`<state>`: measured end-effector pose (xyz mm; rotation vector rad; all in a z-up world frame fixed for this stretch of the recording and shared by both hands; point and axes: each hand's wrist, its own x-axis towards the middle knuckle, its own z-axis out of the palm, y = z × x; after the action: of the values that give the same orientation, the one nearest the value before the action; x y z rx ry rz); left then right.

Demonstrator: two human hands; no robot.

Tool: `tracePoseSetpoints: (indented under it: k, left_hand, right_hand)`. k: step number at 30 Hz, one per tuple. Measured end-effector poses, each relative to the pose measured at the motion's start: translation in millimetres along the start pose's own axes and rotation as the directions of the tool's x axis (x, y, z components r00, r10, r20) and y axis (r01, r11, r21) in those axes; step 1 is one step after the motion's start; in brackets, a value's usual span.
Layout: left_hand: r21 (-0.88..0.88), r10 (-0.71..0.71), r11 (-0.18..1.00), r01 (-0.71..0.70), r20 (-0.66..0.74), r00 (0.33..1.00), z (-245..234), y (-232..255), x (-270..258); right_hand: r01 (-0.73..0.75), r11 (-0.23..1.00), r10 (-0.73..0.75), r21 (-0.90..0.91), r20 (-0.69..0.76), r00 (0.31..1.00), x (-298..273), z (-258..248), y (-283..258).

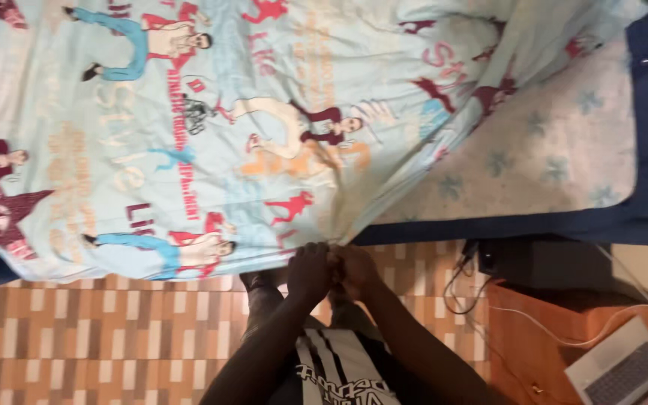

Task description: The person tucks the edges of a floral-patterned sheet under a mattress and then spreads a patterned duvet over the top of the bed.

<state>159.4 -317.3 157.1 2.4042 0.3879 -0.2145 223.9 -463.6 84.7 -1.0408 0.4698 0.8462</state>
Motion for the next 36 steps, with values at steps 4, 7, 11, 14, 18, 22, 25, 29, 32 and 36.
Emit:
tracePoseSetpoints:
  k: [4, 7, 11, 14, 18, 22, 25, 29, 32, 36]
  left_hand:
    - [0.031, 0.109, 0.994, -0.108, -0.063, 0.992, -12.7, 21.5, -1.1]
    - [0.241, 0.16, 0.962, -0.127, -0.125, 0.979, -23.1, 27.1, -3.5]
    - [0.186, 0.124, 0.979, -0.079, -0.243, 0.962, -42.4, 33.6, -9.5]
    - [0.15, 0.169, 0.981, -0.125, -0.33, 0.929, -52.6, 28.5, -14.1]
    - [0.023, 0.158, 0.987, -0.159, -0.318, 0.935, -47.3, 12.7, -23.0]
    - [-0.085, 0.129, 0.985, -0.152, -0.228, 0.965, -32.9, -13.0, -15.3]
    - [-0.159, 0.082, 0.985, -0.069, 0.077, 0.994, -16.5, -30.1, 1.8]
    - [-0.2, 0.12, 0.976, -0.091, 0.136, 0.983, 32.8, -25.8, 45.3]
    - [-0.036, 0.526, 0.85, -0.525, 0.025, 0.85, 75.7, 40.2, 92.0]
    - [-0.431, 0.398, 0.836, -0.34, 0.049, 0.916, 87.1, 165.9, 124.8]
  right_hand:
    - [-0.088, 0.996, 0.089, -0.022, 0.024, 0.996, -17.7, 5.5, -40.3]
    - [-0.086, 0.992, 0.059, 0.09, 0.27, 0.961, 21.2, -11.4, -49.0]
    - [-0.078, 0.993, 0.064, -0.084, -0.162, 0.985, 94.5, -47.4, -75.4]
    - [-0.008, 0.995, -0.016, -0.097, -0.248, 0.969, 114.1, -58.2, -100.8]
    - [-0.029, 0.98, 0.082, 0.196, -0.265, 0.961, 110.3, -54.1, -156.1]
    - [0.002, 0.935, 0.126, 0.355, -0.337, 0.933, 110.5, -29.0, -173.6]
    - [0.214, 0.967, -0.151, 0.14, -0.362, 0.92, 83.3, -55.7, -164.6]
    - [0.268, 0.96, -0.278, -0.074, -0.297, 0.913, 11.7, -128.4, -135.6]
    - [0.195, 0.971, -0.236, -0.141, -0.404, 0.884, -35.7, -143.4, -120.7]
    - [0.196, 0.96, -0.263, -0.2, -0.399, 0.879, -56.2, -113.8, -114.9]
